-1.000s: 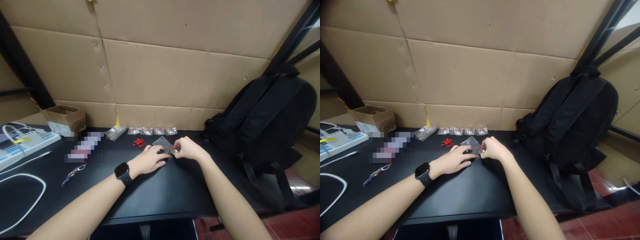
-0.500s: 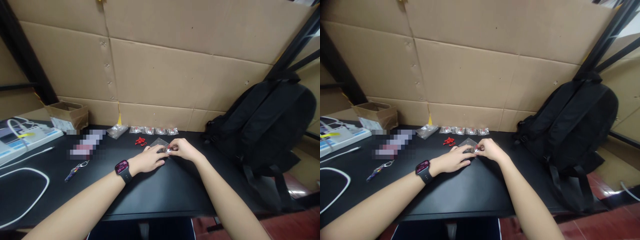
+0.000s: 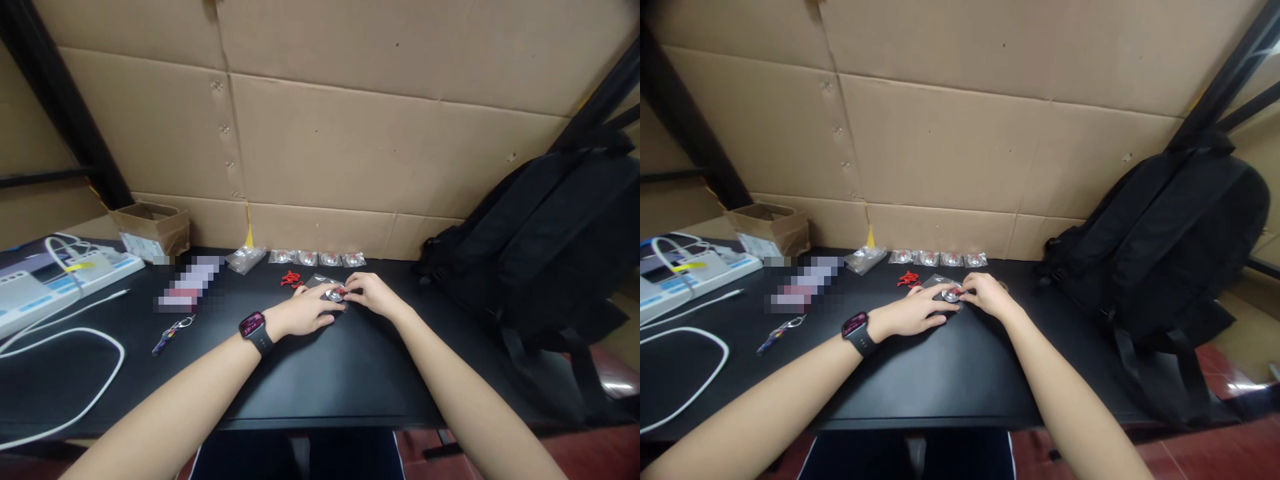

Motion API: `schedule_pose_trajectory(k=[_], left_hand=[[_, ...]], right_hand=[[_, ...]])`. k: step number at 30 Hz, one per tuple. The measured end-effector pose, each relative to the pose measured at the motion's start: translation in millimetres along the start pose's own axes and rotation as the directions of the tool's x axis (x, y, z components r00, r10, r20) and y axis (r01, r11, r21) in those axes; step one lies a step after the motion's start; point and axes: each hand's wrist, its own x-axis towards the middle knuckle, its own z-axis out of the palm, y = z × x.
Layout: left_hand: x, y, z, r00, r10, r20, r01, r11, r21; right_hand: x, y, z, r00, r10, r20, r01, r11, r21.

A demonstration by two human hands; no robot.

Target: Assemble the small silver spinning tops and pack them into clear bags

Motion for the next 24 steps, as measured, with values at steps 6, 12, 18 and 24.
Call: schedule_pose_trajectory(k=[6, 12, 18, 24], left_hand=[[-1, -2, -5.8, 0.999, 0.024, 0.045, -0.023, 0.999, -0.023], [-1, -2, -7.3, 0.995, 0.093, 0.030, -0.091, 0.994, -0.060], [-1, 2, -6.9, 0.993, 0.095, 0.072, -0.090, 0.993, -0.070], [-2, 2, -9.9, 0.987, 0.121, 0.102, -0.112, 0.990, -0.088]], right_hand=[[-1, -9, -1, 1.000, -0.013, -0.008, 0.013, 0.999, -0.046], [4, -25, 10, 0.988, 0.047, -0.149, -0.063, 0.992, -0.106], [11, -26, 20, 0.987, 0.082, -0.139, -0.093, 0.993, -0.069], [5, -13, 13, 0.995, -0.023, -0.094, 0.033, 0.995, 0.099]])
